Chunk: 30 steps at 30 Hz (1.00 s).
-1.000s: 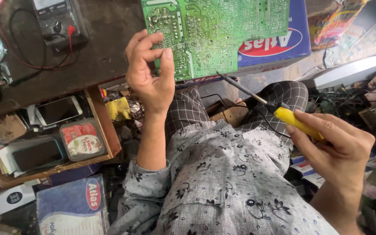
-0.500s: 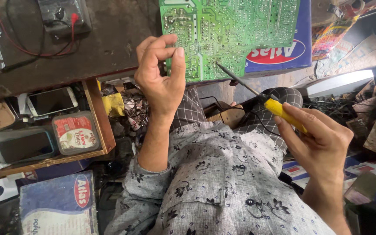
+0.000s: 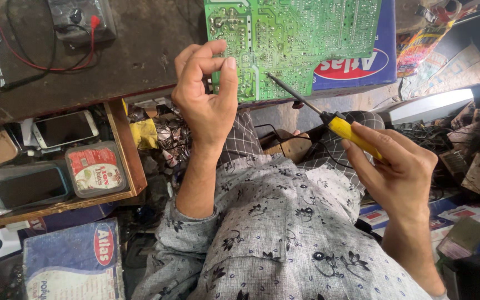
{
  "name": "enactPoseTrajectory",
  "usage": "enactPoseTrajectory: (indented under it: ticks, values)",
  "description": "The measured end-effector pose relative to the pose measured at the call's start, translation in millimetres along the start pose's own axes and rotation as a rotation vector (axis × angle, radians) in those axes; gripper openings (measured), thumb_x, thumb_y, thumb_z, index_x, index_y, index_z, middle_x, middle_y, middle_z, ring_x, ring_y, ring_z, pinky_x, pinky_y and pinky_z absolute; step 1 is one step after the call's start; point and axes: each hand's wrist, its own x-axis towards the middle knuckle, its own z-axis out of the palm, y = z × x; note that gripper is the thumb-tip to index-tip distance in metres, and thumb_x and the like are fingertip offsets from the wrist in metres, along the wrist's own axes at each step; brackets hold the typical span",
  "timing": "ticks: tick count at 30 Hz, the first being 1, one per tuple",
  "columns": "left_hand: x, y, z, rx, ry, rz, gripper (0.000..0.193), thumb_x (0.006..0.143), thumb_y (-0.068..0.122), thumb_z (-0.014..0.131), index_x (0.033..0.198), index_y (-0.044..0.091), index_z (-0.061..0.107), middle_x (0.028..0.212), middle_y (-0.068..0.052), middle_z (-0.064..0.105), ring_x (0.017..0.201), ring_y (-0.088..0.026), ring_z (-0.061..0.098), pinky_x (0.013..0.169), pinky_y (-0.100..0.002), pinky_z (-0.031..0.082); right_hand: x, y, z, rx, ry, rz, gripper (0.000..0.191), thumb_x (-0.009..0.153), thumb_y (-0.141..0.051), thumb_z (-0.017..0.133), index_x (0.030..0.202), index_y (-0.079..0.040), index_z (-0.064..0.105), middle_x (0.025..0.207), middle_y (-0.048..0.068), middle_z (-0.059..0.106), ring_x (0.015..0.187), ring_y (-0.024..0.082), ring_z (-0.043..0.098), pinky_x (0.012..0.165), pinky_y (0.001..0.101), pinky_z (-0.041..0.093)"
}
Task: The person sits on the floor and uses a soldering iron and solder wire to reflow solder joints on a green circuit board. They repeatedly apply heat and solder to various points on the board, occasionally adjusting the board's position.
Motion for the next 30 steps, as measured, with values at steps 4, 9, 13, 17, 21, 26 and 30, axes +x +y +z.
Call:
enactPoseTrajectory:
  ticks: [4,9,13,17,21,26,30]
  values:
    - [0.1,-4.3,0.8,-0.006,-0.006,0.009,0.009,0.097,0.003,0.073,0.093,0.003,0.065,0.117,-0.012,0.075,0.120,-0.023,0.063,0.100,-0.037,0.056,1.2,1.9,1.5,0.005,-0.006,0.011,0.033,0.094,-0.007,0.083,0.126,-0.003,0.075,0.098,0.010,0.076,0.067,0.005,0.062,0.055,0.0196,0.045]
    - [-0.6,-8.6,2.0,-0.010,-0.006,0.020,0.008,0.096,0.003,0.073,0.093,0.004,0.065,0.116,-0.012,0.075,0.121,-0.022,0.063,0.102,-0.040,0.058,2.6,5.5,3.2,0.019,-0.022,-0.011,0.033,0.094,-0.008,0.083,0.126,-0.003,0.074,0.100,0.011,0.076,0.072,0.006,0.066,0.056,0.0195,0.048]
    - [-1.8,-7.3,1.8,-0.029,-0.006,0.010,0.009,0.097,0.003,0.073,0.092,0.003,0.065,0.116,-0.012,0.075,0.120,-0.022,0.063,0.100,-0.038,0.058,1.5,6.0,4.4,0.019,-0.016,-0.016,0.033,0.094,-0.008,0.083,0.126,-0.004,0.074,0.099,0.011,0.076,0.072,0.007,0.066,0.056,0.0202,0.048]
    - [-1.2,-5.2,1.5,-0.023,-0.001,0.010,0.010,0.097,0.003,0.073,0.092,0.003,0.065,0.117,-0.012,0.075,0.119,-0.022,0.063,0.099,-0.037,0.056,1.4,5.9,4.6,0.011,-0.015,-0.016,0.033,0.095,-0.008,0.083,0.127,-0.004,0.074,0.099,0.010,0.076,0.073,0.008,0.066,0.058,0.0207,0.049]
    - [-1.0,-3.9,0.7,-0.011,0.000,0.007,0.009,0.096,0.003,0.074,0.093,0.002,0.065,0.117,-0.012,0.075,0.119,-0.022,0.063,0.104,-0.039,0.056,2.1,5.1,4.8,0.023,-0.024,-0.020,0.033,0.095,-0.008,0.083,0.126,-0.004,0.074,0.099,0.011,0.076,0.074,0.008,0.068,0.058,0.0202,0.050]
    - [-1.2,-3.5,0.2,-0.012,-0.005,0.004,0.010,0.097,0.003,0.074,0.093,0.003,0.065,0.118,-0.012,0.075,0.120,-0.023,0.063,0.100,-0.037,0.055,4.0,3.2,4.7,0.018,-0.028,-0.006,0.033,0.094,-0.007,0.083,0.125,-0.004,0.074,0.098,0.011,0.076,0.072,0.008,0.068,0.055,0.0201,0.050]
    - [-1.2,-4.3,0.2,0.002,-0.004,0.007,0.009,0.096,0.003,0.074,0.093,0.003,0.065,0.117,-0.012,0.075,0.119,-0.023,0.063,0.103,-0.039,0.056,2.4,3.5,4.0,0.036,-0.018,-0.018,0.033,0.096,-0.008,0.082,0.127,-0.004,0.073,0.101,0.011,0.076,0.077,0.008,0.069,0.059,0.0199,0.052]
